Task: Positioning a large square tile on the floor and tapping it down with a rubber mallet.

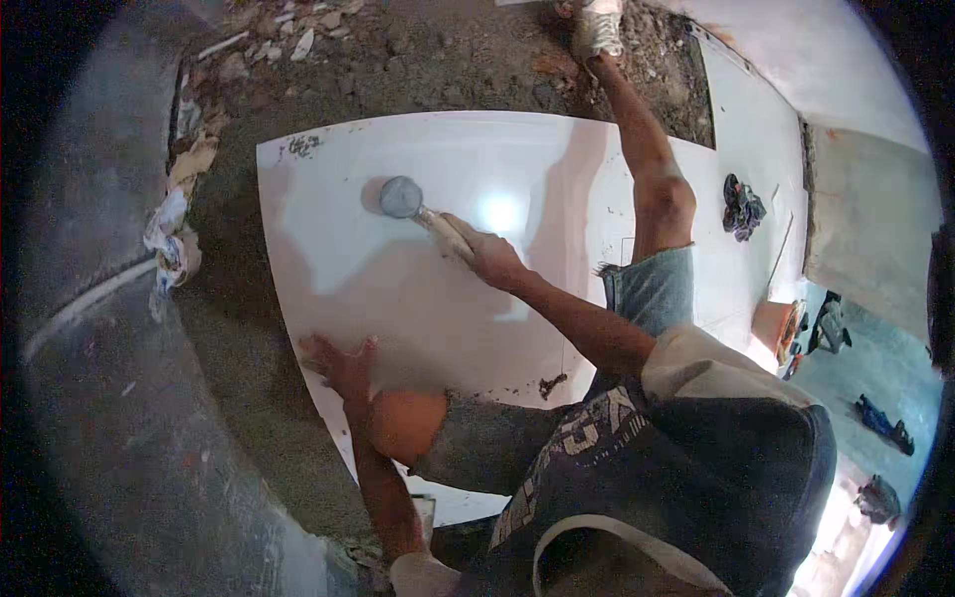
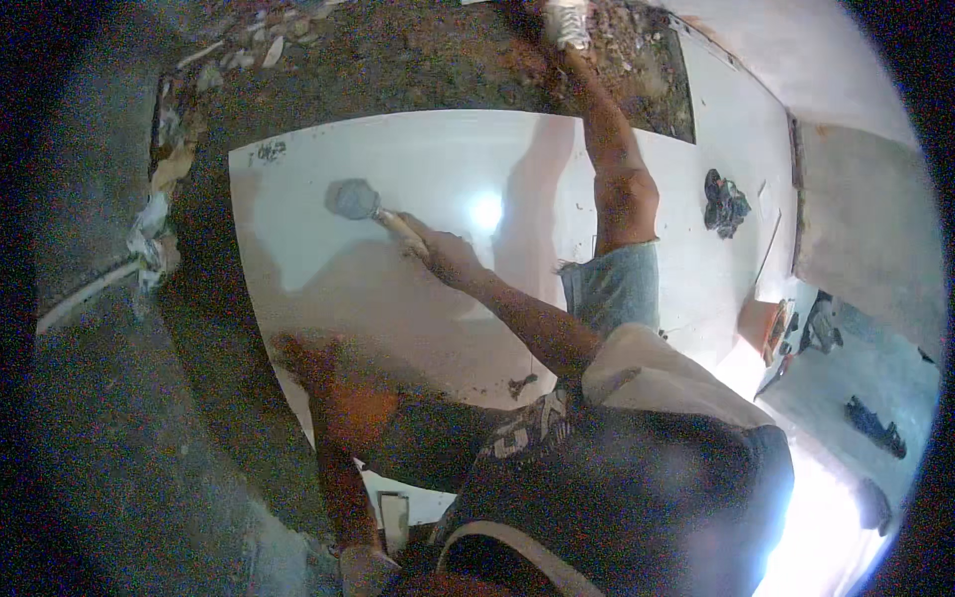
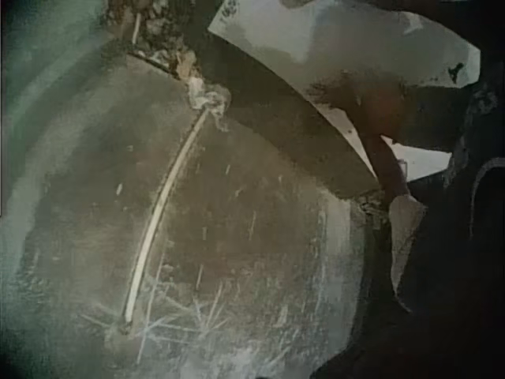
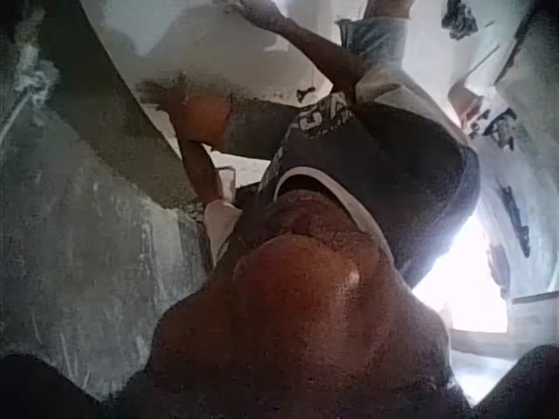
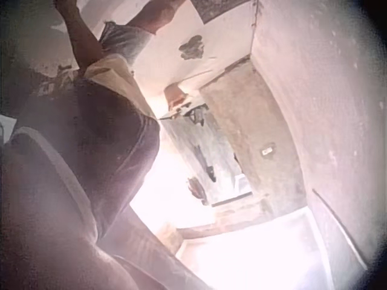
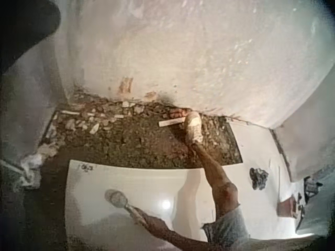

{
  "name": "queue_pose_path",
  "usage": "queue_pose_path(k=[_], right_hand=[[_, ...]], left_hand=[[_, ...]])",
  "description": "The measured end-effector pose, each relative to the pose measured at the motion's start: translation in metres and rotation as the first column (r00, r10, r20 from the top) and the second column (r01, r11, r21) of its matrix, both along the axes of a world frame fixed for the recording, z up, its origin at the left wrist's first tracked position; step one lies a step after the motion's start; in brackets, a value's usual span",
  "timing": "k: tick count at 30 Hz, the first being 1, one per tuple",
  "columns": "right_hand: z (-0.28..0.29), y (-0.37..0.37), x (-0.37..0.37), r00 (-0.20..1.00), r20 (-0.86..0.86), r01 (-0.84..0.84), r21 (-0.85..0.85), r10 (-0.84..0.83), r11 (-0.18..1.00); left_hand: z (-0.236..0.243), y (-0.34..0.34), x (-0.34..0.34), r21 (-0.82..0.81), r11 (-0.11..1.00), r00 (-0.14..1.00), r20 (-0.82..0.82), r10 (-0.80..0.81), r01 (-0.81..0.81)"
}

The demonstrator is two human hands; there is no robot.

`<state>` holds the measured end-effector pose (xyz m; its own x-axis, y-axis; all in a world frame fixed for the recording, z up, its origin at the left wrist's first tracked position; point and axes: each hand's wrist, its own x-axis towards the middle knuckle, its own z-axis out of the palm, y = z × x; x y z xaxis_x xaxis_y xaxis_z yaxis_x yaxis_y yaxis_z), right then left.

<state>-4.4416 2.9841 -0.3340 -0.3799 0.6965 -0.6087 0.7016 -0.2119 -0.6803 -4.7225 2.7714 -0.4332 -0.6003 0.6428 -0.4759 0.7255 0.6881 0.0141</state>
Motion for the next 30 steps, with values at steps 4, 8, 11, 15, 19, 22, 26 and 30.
queue_pose_path(k=[4, 8, 11, 15, 19, 22, 26, 30], right_hand=[[0.012, -0.003, 0.007, 0.994, 0.071, 0.079, 0.007, -0.080, 0.997], [0.017, -0.030, 0.017, 0.963, -0.099, 0.264, 0.534, -0.250, 0.803], [-0.020, -0.034, 0.045, 0.918, 0.008, 0.342, 0.487, -0.395, 0.804], [-0.014, 0.003, 0.037, 0.972, 0.177, 0.123, 0.169, -0.153, 0.978], [-0.004, -0.018, 0.049, 0.965, 0.175, 0.131, 0.329, -0.196, 0.935], [-0.008, -0.023, 0.049, 0.941, 0.235, 0.192, 0.218, -0.242, 0.957], [-0.016, 0.002, 0.054, 0.926, 0.169, 0.306, 0.186, -0.337, 0.934], [-0.006, -0.021, 0.052, 0.889, -0.073, 0.420, 0.526, -0.453, 0.740]], left_hand=[[0.021, 0.074, -0.016, -0.091, 0.846, 0.844, 0.179, -0.505, 0.525], [0.016, 0.091, -0.010, 0.162, 0.855, 0.862, 0.047, -0.505, 0.492], [0.018, 0.112, 0.011, 0.085, 0.893, 0.887, 0.109, -0.449, 0.441], [-0.061, 0.093, -0.030, 0.166, 0.932, 0.927, 0.147, -0.346, 0.321], [-0.013, 0.172, 0.074, 0.014, 0.947, 0.945, 0.068, -0.321, 0.321], [0.048, 0.198, 0.118, -0.143, 0.980, 0.985, 0.129, -0.118, 0.136], [0.038, 0.202, 0.120, -0.084, 0.994, 0.992, 0.112, -0.062, 0.072], [0.036, 0.199, 0.115, -0.083, 0.997, 0.995, 0.096, 0.001, 0.007]])
